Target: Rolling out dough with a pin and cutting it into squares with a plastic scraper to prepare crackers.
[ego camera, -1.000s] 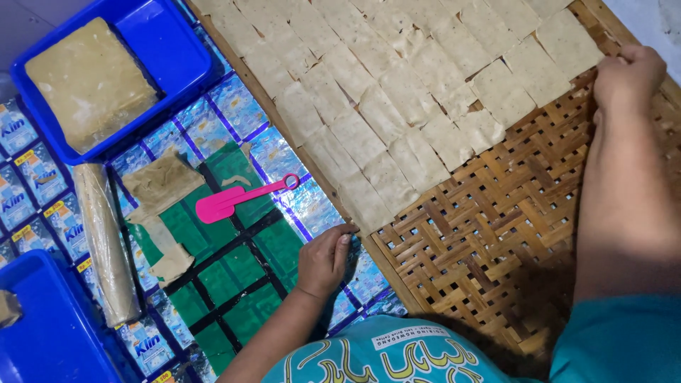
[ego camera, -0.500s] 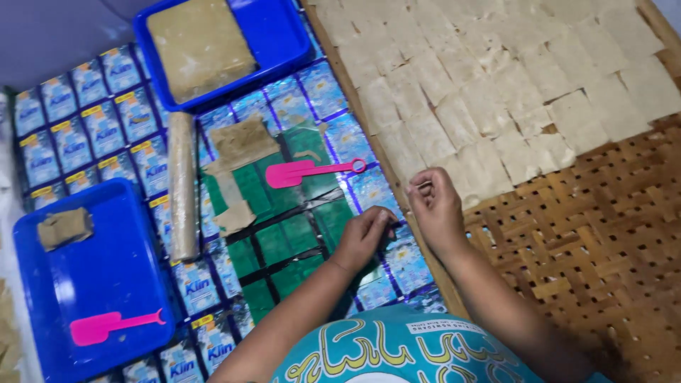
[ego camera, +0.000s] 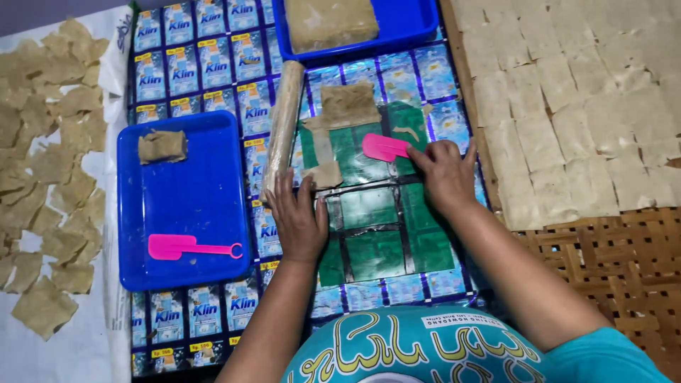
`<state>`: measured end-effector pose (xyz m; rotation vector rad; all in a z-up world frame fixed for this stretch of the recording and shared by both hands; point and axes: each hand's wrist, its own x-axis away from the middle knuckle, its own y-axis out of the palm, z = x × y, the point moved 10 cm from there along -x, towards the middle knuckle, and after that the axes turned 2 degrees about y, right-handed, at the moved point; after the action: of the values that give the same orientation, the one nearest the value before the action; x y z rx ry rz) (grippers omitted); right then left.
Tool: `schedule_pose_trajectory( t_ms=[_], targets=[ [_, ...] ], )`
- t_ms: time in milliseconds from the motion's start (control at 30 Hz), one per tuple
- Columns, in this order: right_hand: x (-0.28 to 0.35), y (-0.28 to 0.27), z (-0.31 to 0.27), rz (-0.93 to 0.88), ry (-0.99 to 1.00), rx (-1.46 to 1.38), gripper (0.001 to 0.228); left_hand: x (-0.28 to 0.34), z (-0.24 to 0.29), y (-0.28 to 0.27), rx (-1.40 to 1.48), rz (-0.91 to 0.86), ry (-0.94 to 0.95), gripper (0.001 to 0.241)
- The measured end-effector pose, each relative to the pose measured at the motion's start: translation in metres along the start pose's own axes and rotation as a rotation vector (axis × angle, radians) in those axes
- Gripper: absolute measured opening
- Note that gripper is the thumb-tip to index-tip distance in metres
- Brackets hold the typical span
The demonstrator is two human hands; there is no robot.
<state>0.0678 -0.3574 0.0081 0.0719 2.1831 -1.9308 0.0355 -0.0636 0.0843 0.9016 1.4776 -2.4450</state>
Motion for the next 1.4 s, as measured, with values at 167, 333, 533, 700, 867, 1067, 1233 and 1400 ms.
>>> schedule_pose_trajectory(
  t_ms=[167,333,533,700,867,1067,1233,1400],
  targets=[
    [-0.018,-0.028,-0.022,-0.181,-0.036,-0.046,0.049,0.015,-0.032,0.024,-0.160,-0.109,-0.093,0.060],
    [-0.026,-0.055,-0.056,-0.332,-0.151,0.098,0.049,0.015,-0.033,0.029,-0.151,-0.119,-0.077,0.063],
    [-0.032,-0.011,-0.129,-0.277,-0.218,0.163,0.048,0.020,-0.039,0.043,-0.156,-0.190,-0.103,0.075],
    [-0.051,0.026,-0.103,-0.306,0.278,-0.317,0.037,0.021,-0.042,0.048,-0.157,-0.258,-0.116,0.079],
    [-0.067,0.058,-0.042,-0.278,0.462,-0.535,0.030,0.020,-0.043,0.049,-0.136,-0.276,-0.125,0.078],
    [-0.065,0.017,-0.009,-0.281,0.505,-0.421,0.026,0.021,-0.044,0.048,-0.099,-0.255,-0.135,0.077],
    [-0.062,-0.026,-0.027,-0.082,0.320,-0.204,0.053,0.013,-0.043,0.043,-0.088,-0.225,-0.130,0.074],
    [-0.055,-0.001,-0.041,-0.261,0.077,0.019,0.066,-0.030,-0.054,0.034,-0.160,-0.167,-0.163,0.070]
  ],
)
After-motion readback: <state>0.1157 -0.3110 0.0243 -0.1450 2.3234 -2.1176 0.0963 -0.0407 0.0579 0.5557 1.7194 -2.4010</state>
